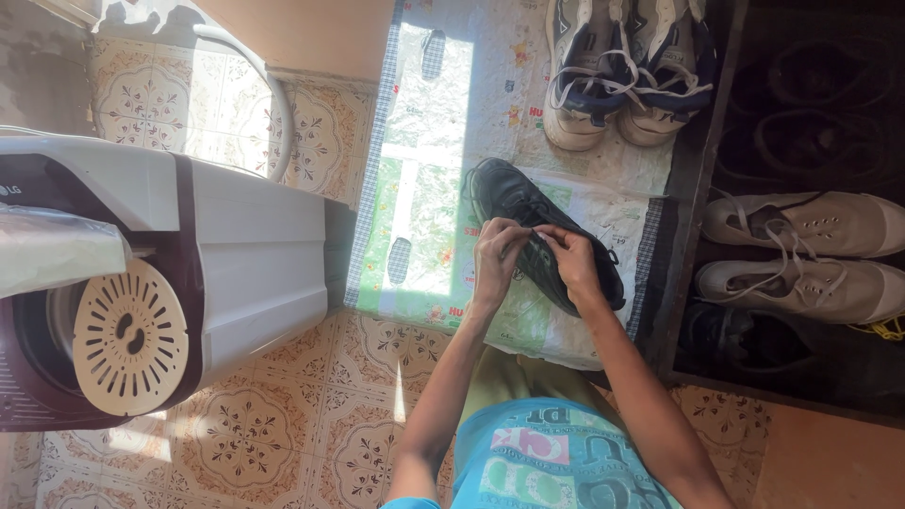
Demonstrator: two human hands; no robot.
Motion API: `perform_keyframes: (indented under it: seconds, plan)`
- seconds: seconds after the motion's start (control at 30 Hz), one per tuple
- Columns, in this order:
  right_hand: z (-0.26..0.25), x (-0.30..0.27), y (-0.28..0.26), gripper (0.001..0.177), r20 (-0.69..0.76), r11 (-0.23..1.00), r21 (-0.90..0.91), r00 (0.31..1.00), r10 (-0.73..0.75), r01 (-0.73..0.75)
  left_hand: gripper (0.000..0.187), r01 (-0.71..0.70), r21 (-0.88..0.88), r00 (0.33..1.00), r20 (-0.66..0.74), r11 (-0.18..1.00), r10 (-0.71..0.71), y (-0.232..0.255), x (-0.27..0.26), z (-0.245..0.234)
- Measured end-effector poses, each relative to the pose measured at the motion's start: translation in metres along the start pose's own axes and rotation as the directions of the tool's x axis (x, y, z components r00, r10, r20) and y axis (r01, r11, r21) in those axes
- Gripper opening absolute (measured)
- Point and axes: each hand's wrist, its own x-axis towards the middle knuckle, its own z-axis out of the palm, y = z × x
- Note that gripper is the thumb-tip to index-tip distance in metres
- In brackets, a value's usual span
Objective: The person removes the laces from a black shoe, then re-laces it by threading the laces through the eyelets and tying them. The person repeats the process on a second black shoe.
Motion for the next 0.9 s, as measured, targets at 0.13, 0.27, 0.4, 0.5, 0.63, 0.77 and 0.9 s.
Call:
perform_keyframes:
  seconds: [0.13,0.27,0.4,0.5,0.63,0.77,0.9]
  plan:
    - [-0.005,0.009,-0.009,0.022,0.112,0.994,-0.108,0.994,-0.019,0.032,0.021,0.07,-0.027,0.997,0.02,0.997,-0.069,0.001,-0.001,0.001]
    - [0.0,-0.001,-0.042,0.02,0.197,0.908,-0.328,0.959,-0.205,0.262,0.034,0.088,-0.064,0.996,0.032,0.994,-0.086,0.001,0.004,0.009]
    - [0.013,-0.041,-0.087,0.018,0.164,0.463,-0.772,0.84,-0.517,0.436,0.032,-0.049,0.088,0.992,0.121,0.995,0.038,-0.006,0.003,0.005]
    - [0.018,-0.075,-0.128,0.017,0.043,0.518,-0.763,0.829,-0.557,0.387,0.037,-0.007,0.033,0.967,0.255,0.999,-0.001,-0.01,0.011,-0.011]
    - [-0.02,-0.118,-0.193,0.014,-0.076,0.637,-0.532,0.718,-0.692,0.558,0.044,-0.007,0.065,0.955,0.297,0.998,-0.012,0.005,0.022,-0.031]
    - [-0.034,-0.154,-0.212,0.015,-0.067,0.724,-0.025,0.722,-0.689,0.689,0.054,-0.291,0.138,0.946,0.189,0.947,0.263,0.05,0.018,-0.029]
    - [-0.028,-0.151,-0.199,0.016,-0.01,0.732,0.266,0.761,-0.649,0.627,0.032,-0.07,-0.312,0.923,0.339,0.948,0.18,0.093,0.006,-0.016]
